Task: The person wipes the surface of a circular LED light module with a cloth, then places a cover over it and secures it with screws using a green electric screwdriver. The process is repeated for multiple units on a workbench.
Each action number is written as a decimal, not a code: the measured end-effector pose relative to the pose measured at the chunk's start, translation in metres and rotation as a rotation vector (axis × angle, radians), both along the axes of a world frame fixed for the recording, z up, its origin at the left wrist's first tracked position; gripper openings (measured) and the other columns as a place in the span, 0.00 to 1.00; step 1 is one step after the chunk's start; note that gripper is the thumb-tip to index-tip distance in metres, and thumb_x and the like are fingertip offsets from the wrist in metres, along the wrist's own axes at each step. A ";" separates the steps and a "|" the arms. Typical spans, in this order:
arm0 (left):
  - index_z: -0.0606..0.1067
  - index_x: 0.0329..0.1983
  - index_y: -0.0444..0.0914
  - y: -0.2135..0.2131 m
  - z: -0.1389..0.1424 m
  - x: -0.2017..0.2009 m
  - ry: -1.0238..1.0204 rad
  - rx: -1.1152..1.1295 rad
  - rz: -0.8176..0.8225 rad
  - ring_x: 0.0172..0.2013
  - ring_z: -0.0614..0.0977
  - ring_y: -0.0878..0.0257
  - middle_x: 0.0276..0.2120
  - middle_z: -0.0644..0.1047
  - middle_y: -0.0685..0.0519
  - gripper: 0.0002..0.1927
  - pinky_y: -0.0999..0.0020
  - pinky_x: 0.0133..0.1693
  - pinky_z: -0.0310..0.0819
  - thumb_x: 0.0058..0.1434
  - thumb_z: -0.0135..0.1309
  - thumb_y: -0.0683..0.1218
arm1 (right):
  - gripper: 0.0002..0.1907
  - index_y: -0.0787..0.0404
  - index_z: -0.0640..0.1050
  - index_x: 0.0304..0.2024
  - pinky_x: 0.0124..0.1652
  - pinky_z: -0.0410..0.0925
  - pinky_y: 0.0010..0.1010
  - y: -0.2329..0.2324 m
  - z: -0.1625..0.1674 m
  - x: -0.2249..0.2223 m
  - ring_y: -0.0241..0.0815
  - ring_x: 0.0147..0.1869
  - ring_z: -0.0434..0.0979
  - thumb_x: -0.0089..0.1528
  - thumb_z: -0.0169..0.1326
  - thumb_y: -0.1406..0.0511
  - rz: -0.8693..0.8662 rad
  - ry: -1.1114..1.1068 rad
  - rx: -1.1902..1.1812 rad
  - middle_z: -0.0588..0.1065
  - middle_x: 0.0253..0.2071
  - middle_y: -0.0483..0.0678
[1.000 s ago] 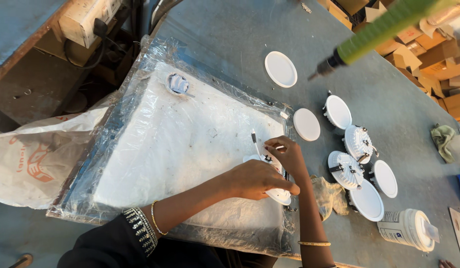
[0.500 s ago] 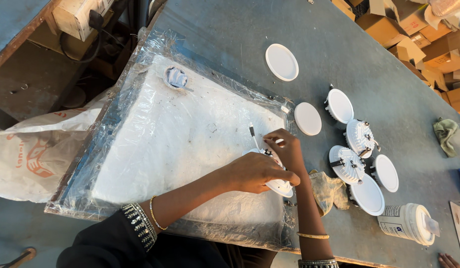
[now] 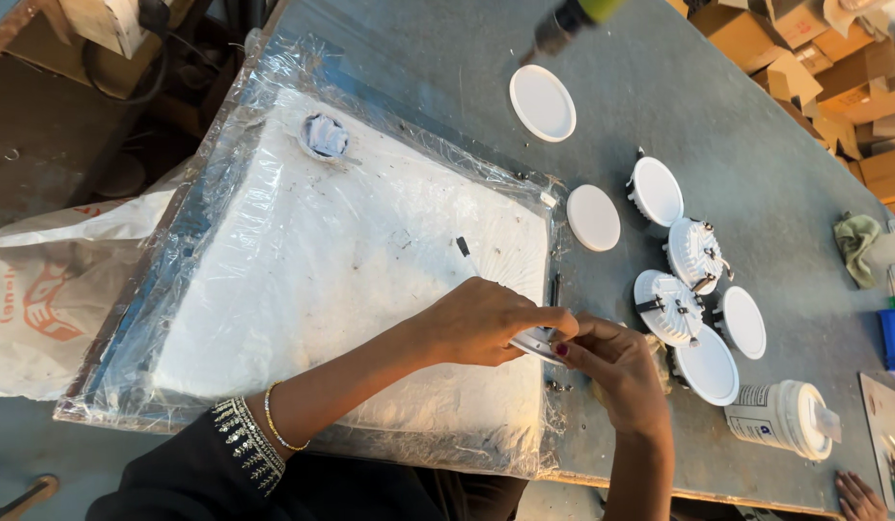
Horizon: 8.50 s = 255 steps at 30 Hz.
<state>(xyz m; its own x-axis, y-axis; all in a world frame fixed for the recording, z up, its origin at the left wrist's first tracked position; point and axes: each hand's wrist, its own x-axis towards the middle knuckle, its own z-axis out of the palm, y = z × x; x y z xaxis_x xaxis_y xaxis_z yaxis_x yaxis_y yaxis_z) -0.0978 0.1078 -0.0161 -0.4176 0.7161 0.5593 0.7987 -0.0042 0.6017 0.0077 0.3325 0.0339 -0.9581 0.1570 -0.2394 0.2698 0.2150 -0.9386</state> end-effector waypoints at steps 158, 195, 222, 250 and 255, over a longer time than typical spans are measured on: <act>0.54 0.78 0.36 0.020 -0.048 -0.023 -1.512 0.422 -0.450 0.67 0.66 0.45 0.67 0.63 0.31 0.39 0.45 0.68 0.55 0.72 0.39 0.63 | 0.22 0.61 0.81 0.51 0.48 0.72 0.29 0.025 -0.004 0.055 0.38 0.47 0.82 0.61 0.60 0.54 -0.302 0.072 0.098 0.83 0.42 0.47; 0.62 0.64 0.36 0.020 -0.089 -0.054 -1.557 0.281 -0.310 0.60 0.74 0.39 0.58 0.73 0.29 0.31 0.46 0.55 0.68 0.70 0.33 0.62 | 0.20 0.56 0.81 0.49 0.47 0.73 0.34 0.099 -0.053 0.045 0.45 0.47 0.81 0.53 0.62 0.73 -0.517 0.355 0.790 0.81 0.42 0.49; 0.64 0.71 0.35 -0.009 -0.040 -0.060 -1.120 0.753 -0.030 0.71 0.64 0.60 0.71 0.66 0.48 0.29 0.59 0.67 0.55 0.70 0.40 0.53 | 0.16 0.69 0.77 0.44 0.26 0.62 0.23 -0.098 -0.085 -0.138 0.30 0.24 0.66 0.73 0.43 0.62 -0.124 0.651 -0.124 0.70 0.23 0.44; 0.65 0.72 0.38 0.001 -0.051 -0.053 -1.029 0.420 0.130 0.53 0.76 0.65 0.57 0.75 0.52 0.31 0.63 0.60 0.67 0.69 0.42 0.57 | 0.28 0.65 0.73 0.28 0.21 0.61 0.22 -0.087 -0.109 -0.151 0.30 0.20 0.64 0.74 0.40 0.52 -0.041 0.556 -0.221 0.69 0.18 0.45; 0.62 0.75 0.39 0.004 -0.052 -0.051 -1.017 0.372 0.155 0.48 0.74 0.65 0.51 0.75 0.53 0.34 0.66 0.59 0.64 0.69 0.44 0.57 | 0.27 0.64 0.73 0.29 0.21 0.61 0.22 -0.088 -0.111 -0.153 0.30 0.20 0.66 0.73 0.41 0.51 -0.060 0.541 -0.225 0.70 0.20 0.44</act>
<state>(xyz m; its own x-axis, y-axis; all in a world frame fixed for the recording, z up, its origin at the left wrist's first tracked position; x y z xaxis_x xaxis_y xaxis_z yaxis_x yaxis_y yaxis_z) -0.1492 0.1113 -0.0678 -0.8776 0.4740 0.0724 -0.0634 -0.2644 0.9623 -0.1449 0.2447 -0.0770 -0.9444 0.2165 0.2476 -0.2551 -0.0067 -0.9669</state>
